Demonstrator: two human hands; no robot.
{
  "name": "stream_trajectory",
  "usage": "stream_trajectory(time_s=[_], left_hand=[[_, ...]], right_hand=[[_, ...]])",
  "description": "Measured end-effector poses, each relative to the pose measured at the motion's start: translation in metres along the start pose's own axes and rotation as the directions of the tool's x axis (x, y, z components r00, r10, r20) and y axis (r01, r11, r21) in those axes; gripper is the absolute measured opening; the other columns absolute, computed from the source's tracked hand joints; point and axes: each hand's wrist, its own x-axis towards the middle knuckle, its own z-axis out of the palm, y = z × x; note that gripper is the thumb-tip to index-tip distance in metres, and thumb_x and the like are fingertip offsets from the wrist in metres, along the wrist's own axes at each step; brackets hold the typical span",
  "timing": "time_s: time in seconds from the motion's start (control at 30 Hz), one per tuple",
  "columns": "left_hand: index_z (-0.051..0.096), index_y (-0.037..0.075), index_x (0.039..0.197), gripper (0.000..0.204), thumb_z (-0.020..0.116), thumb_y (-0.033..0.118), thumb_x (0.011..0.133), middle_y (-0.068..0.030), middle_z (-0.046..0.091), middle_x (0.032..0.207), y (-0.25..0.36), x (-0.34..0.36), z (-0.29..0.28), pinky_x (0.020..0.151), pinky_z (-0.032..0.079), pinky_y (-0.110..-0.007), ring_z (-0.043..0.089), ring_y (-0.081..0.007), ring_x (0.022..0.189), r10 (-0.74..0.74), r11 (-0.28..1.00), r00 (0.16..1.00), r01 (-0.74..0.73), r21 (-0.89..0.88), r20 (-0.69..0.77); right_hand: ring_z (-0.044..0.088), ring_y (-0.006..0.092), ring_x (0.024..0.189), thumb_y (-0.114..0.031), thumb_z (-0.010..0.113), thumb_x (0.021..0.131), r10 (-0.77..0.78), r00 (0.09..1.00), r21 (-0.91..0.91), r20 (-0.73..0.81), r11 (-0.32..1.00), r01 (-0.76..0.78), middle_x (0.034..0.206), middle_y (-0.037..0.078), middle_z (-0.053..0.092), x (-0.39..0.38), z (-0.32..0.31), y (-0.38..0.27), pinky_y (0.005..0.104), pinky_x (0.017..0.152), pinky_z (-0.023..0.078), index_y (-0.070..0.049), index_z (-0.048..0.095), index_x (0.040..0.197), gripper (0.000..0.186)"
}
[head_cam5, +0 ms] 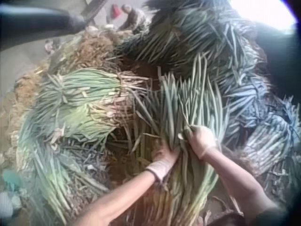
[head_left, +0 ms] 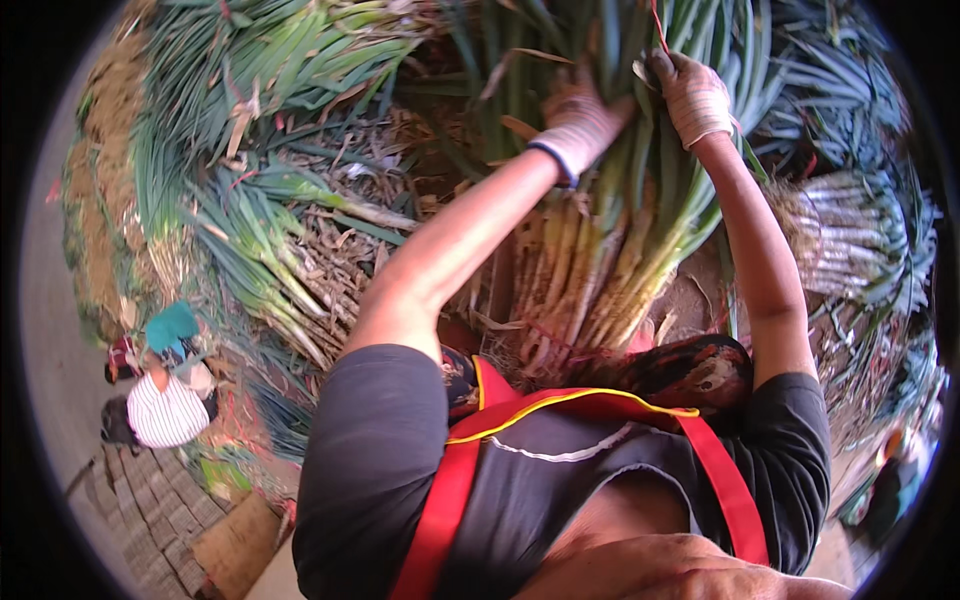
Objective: The person sits on the ground and bundles green onions by hand. They gather the onions, align the roots, and tie them with red plastic strips. The person also peels the outer layers of the onions and places the finished bundles on the ground.
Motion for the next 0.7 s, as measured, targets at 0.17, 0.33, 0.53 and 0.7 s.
stream_trajectory(time_s=[0.17,0.33,0.53,0.7], left_hand=[[0.022,0.010,0.144,0.104,0.059,0.073,0.070,-0.0238,0.036,0.139,-0.033,0.007,-0.038,0.107,0.031,-0.040,0.036,-0.0373,0.130,-0.039,0.973,0.955,0.103,-0.205,0.293],[0.067,0.003,0.086,0.057,0.049,0.058,0.088,-0.0091,0.067,0.093,-0.137,0.046,-0.128,0.088,0.046,-0.033,0.063,-0.0184,0.090,0.084,0.658,0.917,0.242,-0.714,0.389],[0.054,0.002,0.121,0.077,0.034,0.068,0.087,-0.0163,0.058,0.111,-0.243,-0.013,-0.086,0.102,0.037,-0.042,0.056,-0.0283,0.105,-0.258,0.930,0.709,-0.003,0.368,0.657],[0.027,0.009,0.144,0.078,0.030,0.064,0.090,-0.0144,0.024,0.150,-0.226,0.007,-0.036,0.111,0.022,-0.048,0.028,-0.0283,0.136,-0.015,-0.457,0.724,0.609,-0.648,0.690]], right_hand=[[0.060,0.0381,0.086,-0.049,0.039,0.091,0.064,0.996,-0.090,0.066,0.994,-0.058,0.087,0.021,0.064,-0.002,0.033,0.002,0.0453,0.076,0.045,-0.010,0.067,0.096,0.049],[0.062,0.0366,0.089,-0.055,0.042,0.089,0.122,0.992,-0.021,0.002,0.992,-0.122,0.092,0.020,0.065,-0.004,0.041,0.017,0.0417,0.079,0.046,-0.012,0.066,0.105,0.052],[0.062,0.0348,0.082,-0.058,0.045,0.088,0.183,0.983,0.052,-0.009,0.982,-0.182,0.086,0.019,0.066,-0.005,0.046,0.034,0.0397,0.075,0.046,-0.008,0.066,0.106,0.057],[0.062,0.0253,0.072,-0.050,0.051,0.089,0.172,0.982,0.195,-0.079,0.969,-0.154,0.081,0.015,0.067,-0.008,0.046,0.032,0.0358,0.071,0.046,-0.006,0.066,0.106,0.050]])
